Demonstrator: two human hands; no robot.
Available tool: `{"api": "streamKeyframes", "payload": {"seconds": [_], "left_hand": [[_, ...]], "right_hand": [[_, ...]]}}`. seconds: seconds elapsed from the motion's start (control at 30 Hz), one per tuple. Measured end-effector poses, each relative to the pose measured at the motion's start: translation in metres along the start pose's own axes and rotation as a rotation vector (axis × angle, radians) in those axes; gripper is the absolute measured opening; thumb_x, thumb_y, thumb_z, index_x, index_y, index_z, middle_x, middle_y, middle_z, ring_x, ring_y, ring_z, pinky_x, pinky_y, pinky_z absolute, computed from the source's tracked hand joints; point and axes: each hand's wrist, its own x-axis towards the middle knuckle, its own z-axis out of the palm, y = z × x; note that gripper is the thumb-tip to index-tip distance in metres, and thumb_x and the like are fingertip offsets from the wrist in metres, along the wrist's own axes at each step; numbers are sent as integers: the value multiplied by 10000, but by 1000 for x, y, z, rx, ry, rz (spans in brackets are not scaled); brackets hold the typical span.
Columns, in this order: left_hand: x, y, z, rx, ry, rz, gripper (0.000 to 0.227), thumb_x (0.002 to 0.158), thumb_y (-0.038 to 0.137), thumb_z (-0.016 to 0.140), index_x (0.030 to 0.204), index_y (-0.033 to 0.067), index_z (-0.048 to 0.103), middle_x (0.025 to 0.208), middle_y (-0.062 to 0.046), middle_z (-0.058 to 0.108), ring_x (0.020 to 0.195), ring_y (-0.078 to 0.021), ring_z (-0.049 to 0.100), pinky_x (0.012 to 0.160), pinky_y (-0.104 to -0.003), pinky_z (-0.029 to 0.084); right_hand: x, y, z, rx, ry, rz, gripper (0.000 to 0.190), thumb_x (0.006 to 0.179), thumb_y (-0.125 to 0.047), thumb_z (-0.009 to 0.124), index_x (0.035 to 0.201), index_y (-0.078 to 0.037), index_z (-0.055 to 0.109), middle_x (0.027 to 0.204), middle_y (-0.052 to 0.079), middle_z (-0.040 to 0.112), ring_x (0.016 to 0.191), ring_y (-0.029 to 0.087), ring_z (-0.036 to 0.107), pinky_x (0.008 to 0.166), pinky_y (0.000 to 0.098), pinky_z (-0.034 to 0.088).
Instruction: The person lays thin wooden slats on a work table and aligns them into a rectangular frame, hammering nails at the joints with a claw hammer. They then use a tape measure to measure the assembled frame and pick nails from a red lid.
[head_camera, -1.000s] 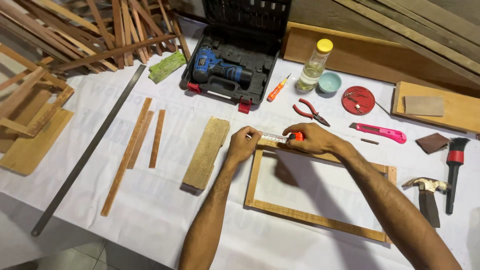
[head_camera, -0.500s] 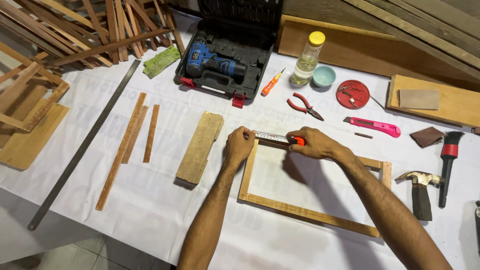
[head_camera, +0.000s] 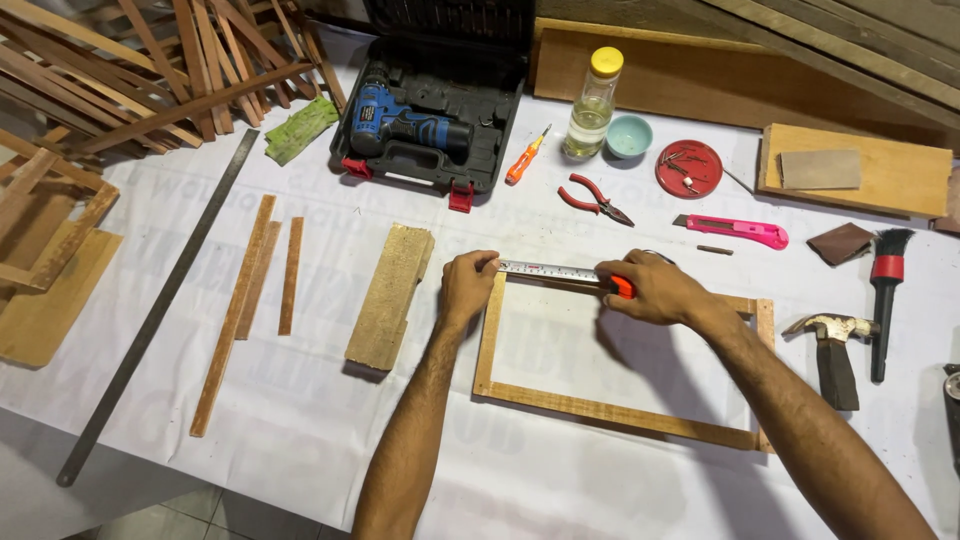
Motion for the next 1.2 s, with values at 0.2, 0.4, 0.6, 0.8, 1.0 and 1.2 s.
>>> {"api": "streamKeyframes", "payload": {"seconds": [0.2, 0.4, 0.6, 0.8, 1.0, 1.2], "left_hand": [[-5, 11, -4, 118, -8, 69, 243, 962, 204, 645, 1152, 106, 761, 1143, -113, 760, 1041, -257, 730, 901, -400, 576], [6, -1, 0, 165, 44, 246, 168, 957, 191, 672, 1053, 111, 784, 1056, -120, 697, 944, -261, 703, 842, -408, 564], [7, 30, 3, -117, 269, 405, 393, 949, 253, 696, 1320, 134, 645, 1178, -108, 666, 993, -234, 639, 769, -390, 554], [-25, 76, 79, -530, -272, 324, 665, 975, 419, 636, 1522, 121, 403, 1369, -106, 578, 1183, -193, 609, 933, -364, 554], [-61, 98, 120, -471, -329, 356, 573, 1032, 459, 562, 1458, 86, 472, 1306, -139, 606, 1169, -218, 626, 976, -359, 523], [-58, 104, 85, -56, -522, 222, 349, 972, 373, 572, 1110, 64, 656, 859, -102, 711, 794, -210, 677, 735, -374, 543]], "right_hand": [[-35, 37, 6, -1, 53, 73, 557, 834, -408, 688, 1344, -197, 619, 1236, 159, 612, 1124, 346, 628, 960, 471, 543], [-58, 43, 10, 22, 120, 109, 562, 826, -408, 694, 1326, -159, 630, 1250, 144, 606, 1139, 340, 615, 957, 468, 537], [-61, 33, 7, 223, 276, 86, 544, 867, -451, 702, 1255, -73, 652, 1186, 148, 629, 1083, 305, 627, 934, 440, 530], [-34, -5, 18, 1001, 377, 294, 455, 1051, -506, 496, 1130, -66, 578, 891, 127, 584, 763, 209, 560, 665, 352, 488], [-10, -29, 57, 1594, 542, 271, 402, 1045, -482, 388, 1083, -111, 538, 861, 0, 563, 810, 145, 526, 705, 325, 495], [-61, 22, 37, 1272, 379, 440, 513, 1066, -410, 480, 1229, 35, 678, 1057, 114, 732, 932, 192, 689, 720, 329, 577]]}}
